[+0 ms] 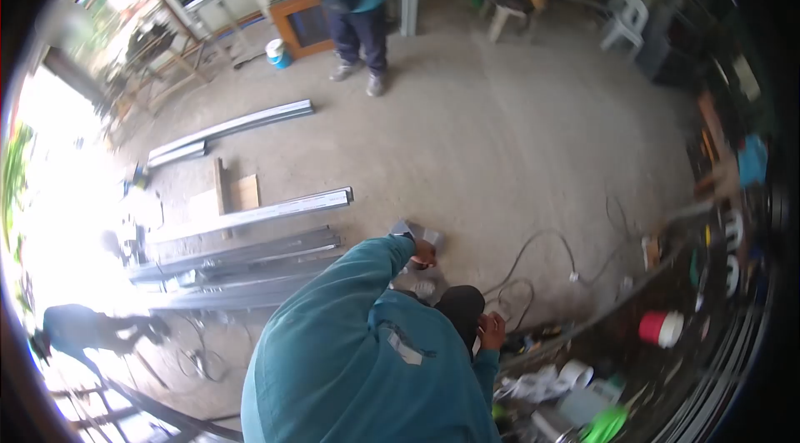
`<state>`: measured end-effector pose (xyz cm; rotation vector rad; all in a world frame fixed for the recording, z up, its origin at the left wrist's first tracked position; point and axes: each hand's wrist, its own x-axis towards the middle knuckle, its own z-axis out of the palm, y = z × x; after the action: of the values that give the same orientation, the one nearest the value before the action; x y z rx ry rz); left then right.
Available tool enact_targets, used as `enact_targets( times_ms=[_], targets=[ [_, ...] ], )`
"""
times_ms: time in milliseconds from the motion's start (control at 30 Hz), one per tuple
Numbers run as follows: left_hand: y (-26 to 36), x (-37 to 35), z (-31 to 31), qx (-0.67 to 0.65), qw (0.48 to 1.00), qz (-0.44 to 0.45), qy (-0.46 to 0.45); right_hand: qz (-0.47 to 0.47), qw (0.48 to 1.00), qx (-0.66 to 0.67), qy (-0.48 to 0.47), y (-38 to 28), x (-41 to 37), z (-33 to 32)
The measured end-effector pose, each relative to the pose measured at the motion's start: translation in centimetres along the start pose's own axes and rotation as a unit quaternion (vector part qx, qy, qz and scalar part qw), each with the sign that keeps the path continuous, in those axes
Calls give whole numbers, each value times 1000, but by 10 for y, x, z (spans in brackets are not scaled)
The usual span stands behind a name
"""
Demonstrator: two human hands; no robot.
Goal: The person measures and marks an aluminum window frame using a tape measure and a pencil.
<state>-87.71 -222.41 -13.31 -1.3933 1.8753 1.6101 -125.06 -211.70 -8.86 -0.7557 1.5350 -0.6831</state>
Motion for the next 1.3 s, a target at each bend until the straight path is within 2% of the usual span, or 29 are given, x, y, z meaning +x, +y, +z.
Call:
enact_targets(
  times_ms=[67,100,167,267,333,400,467,567,667,767,800,833,867,900,933,967,1000,1033,1133,1200,1300],
  targets=[
    [16,-10,-36,-218,961,23,169,49,996,78,11,-42,41,-2],
    [23,-18,-52,-238,950,17,200,78,990,114,13,-58,63,-2],
    [29,-34,-74,-278,924,-3,263,140,988,38,-56,-45,142,-29],
    [-15,-15,-69,-234,925,-95,284,129,962,-205,-125,-58,223,-33],
    [-67,13,-51,-218,934,-190,210,88,916,-348,-177,-79,270,-30],
    [-89,-2,-30,-278,916,-234,168,62,877,-421,-222,-119,315,-17],
    [-94,-33,-2,-344,886,-273,148,64,861,-443,-244,-159,358,5],
    [-86,-63,7,-428,827,-320,176,73,839,-470,-263,-217,432,46],
    [-76,-74,-9,-505,738,-355,273,83,817,-506,-265,-275,514,96],
    [-60,-60,-28,-549,644,-411,340,102,810,-526,-238,-320,627,182],
    [-43,-67,-55,-591,619,-410,315,105,819,-521,-218,-335,666,219],
    [-15,-87,-85,-606,603,-357,377,95,830,-512,-201,-347,699,260],
    [-73,3,-36,-569,623,-290,451,71,839,-494,-215,-361,708,308],
    [-110,73,3,-680,583,-166,413,49,849,-474,-227,-382,707,355],
    [-94,52,-17,-778,521,-60,345,27,860,-452,-236,-395,706,395],
    [-126,54,-27,-669,604,-285,326,7,857,-446,-258,-395,712,434],
    [-131,34,-44,-669,599,-312,311,-14,853,-440,-279,-396,718,474],
    [-144,22,-56,-673,595,-320,301,-35,849,-434,-299,-396,725,515],
    [-185,-19,-89,-666,610,-321,284,2,799,-491,-348,-425,608,611],
    [-216,-54,-119,-643,634,-323,283,12,714,-572,-405,-417,578,667],
    [-250,-129,-171,-595,654,-339,321,-36,599,-621,-504,-404,541,743]
  ],
)
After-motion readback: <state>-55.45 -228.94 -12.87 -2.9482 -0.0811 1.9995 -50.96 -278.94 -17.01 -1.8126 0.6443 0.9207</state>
